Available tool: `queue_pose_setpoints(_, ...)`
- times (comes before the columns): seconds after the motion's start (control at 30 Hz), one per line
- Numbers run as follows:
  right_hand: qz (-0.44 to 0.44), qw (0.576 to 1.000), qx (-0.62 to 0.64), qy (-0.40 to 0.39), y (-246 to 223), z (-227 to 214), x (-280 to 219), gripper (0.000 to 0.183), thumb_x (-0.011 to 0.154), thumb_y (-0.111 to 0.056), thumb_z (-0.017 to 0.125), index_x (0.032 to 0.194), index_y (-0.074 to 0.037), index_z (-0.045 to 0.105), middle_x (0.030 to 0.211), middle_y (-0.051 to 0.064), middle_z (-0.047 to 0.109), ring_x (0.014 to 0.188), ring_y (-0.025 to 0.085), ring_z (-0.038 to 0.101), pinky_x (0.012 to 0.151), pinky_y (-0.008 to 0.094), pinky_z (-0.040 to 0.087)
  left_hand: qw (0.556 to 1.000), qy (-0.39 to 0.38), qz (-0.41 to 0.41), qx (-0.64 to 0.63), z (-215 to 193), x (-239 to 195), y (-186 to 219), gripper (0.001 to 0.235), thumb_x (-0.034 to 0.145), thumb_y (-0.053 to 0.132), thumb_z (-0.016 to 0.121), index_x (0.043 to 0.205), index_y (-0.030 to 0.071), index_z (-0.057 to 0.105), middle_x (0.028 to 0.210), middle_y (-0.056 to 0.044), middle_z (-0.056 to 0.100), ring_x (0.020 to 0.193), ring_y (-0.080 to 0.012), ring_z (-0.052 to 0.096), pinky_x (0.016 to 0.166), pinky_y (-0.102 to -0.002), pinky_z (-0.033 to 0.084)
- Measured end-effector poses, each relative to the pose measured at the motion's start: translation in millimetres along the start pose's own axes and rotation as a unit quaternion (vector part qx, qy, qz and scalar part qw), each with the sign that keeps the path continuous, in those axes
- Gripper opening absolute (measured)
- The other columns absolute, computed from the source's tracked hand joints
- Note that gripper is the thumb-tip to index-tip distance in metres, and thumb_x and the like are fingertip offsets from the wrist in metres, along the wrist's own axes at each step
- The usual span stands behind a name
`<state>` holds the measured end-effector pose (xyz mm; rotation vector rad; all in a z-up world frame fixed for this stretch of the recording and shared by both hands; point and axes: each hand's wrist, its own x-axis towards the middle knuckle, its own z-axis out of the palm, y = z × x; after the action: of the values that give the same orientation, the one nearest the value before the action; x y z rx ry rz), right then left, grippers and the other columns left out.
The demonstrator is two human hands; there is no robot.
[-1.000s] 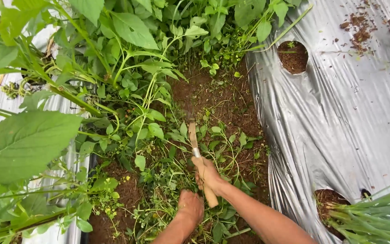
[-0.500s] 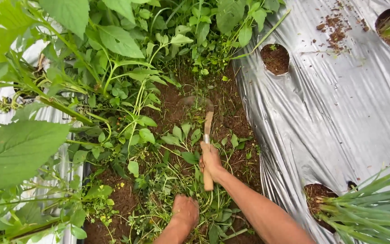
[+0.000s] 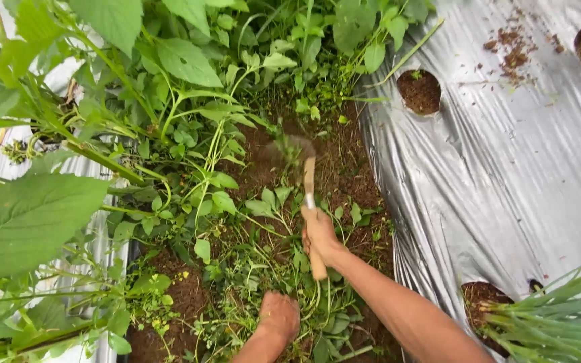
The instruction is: Clearing weeds from a crop field using a hand sickle and manual pulling.
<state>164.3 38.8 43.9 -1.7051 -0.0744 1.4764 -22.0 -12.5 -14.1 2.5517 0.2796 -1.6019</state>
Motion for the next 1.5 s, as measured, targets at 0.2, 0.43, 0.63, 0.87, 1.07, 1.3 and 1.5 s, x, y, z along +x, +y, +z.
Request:
queue_pose_setpoints(0.2,-0.032,0.995,0.066,0.063,-16.7,14.9,15.9,0.018,0.102,-0.026,0.051,0.107,-0.009,0.055,0.056,0.002,0.050,0.041,0.013,0.045,0.035,0.029,0.041,1.000,0.015,-0.008,0.013,-8.5,-14.4,-0.8,0.028,0.115,0.031,0.050,0.122,0.007,0.063,0.090,-0.005,0.060,0.080,-0.0161,0.051,0.083,-0.033,0.043)
queue_pose_setpoints(0.43,-0.023,0.988,0.134,0.076,-31.1,38.1,37.7,0.021,0.106,-0.032,0.049,0.105,-0.011,0.052,0.063,0.001,0.050,0.048,0.012,0.044,0.041,0.027,0.041,1.000,0.004,-0.007,0.000,-9.0,-12.8,-4.3,0.036,0.117,0.034,0.040,0.107,0.008,0.062,0.079,-0.002,0.050,0.070,-0.0151,0.042,0.074,-0.031,0.042)
queue_pose_setpoints(0.63,-0.002,0.996,-0.069,-0.049,-35.9,24.9,15.2,0.028,0.109,-0.036,0.048,0.116,-0.010,0.055,0.060,0.000,0.051,0.042,0.010,0.042,0.035,0.024,0.039,1.000,0.005,-0.001,0.024,-13.0,-3.1,-8.1,0.037,0.116,0.038,0.043,0.102,0.009,0.061,0.077,-0.002,0.047,0.067,-0.0143,0.038,0.068,-0.029,0.040)
queue_pose_setpoints(0.87,-0.028,0.994,-0.089,-0.056,-8.1,29.5,-3.5,0.026,0.113,-0.031,0.041,0.110,-0.007,0.052,0.060,0.002,0.051,0.039,0.013,0.044,0.030,0.025,0.040,0.999,-0.011,0.007,0.039,-12.9,-11.2,-3.8,0.037,0.114,0.041,0.046,0.107,0.010,0.063,0.082,-0.002,0.051,0.071,-0.0143,0.040,0.070,-0.029,0.038)
queue_pose_setpoints(1.07,-0.043,0.999,0.002,0.033,-13.7,32.0,4.9,0.022,0.110,-0.031,0.047,0.105,-0.010,0.053,0.066,0.001,0.052,0.047,0.012,0.044,0.039,0.024,0.039,0.999,-0.018,0.016,0.033,-24.9,-20.8,-6.5,0.031,0.110,0.037,0.059,0.119,0.007,0.062,0.090,-0.006,0.060,0.078,-0.0161,0.050,0.078,-0.032,0.044)
queue_pose_setpoints(1.3,0.003,0.999,-0.028,0.047,34.4,12.1,-35.7,0.030,0.111,-0.036,0.042,0.108,-0.009,0.054,0.062,0.001,0.051,0.044,0.013,0.045,0.036,0.024,0.040,1.000,0.001,0.010,0.013,-17.0,-7.6,-8.6,0.034,0.113,0.038,0.053,0.116,0.007,0.066,0.087,-0.004,0.057,0.076,-0.0155,0.048,0.078,-0.032,0.043)
queue_pose_setpoints(1.5,-0.037,0.979,0.172,0.105,9.3,26.2,-8.4,0.028,0.110,-0.031,0.049,0.090,-0.011,0.052,0.058,0.000,0.049,0.043,0.011,0.042,0.037,0.025,0.038,0.998,-0.011,-0.006,0.060,-15.7,-18.4,-0.7,0.032,0.115,0.032,0.050,0.097,0.010,0.065,0.074,0.000,0.048,0.064,-0.0125,0.039,0.063,-0.026,0.040)
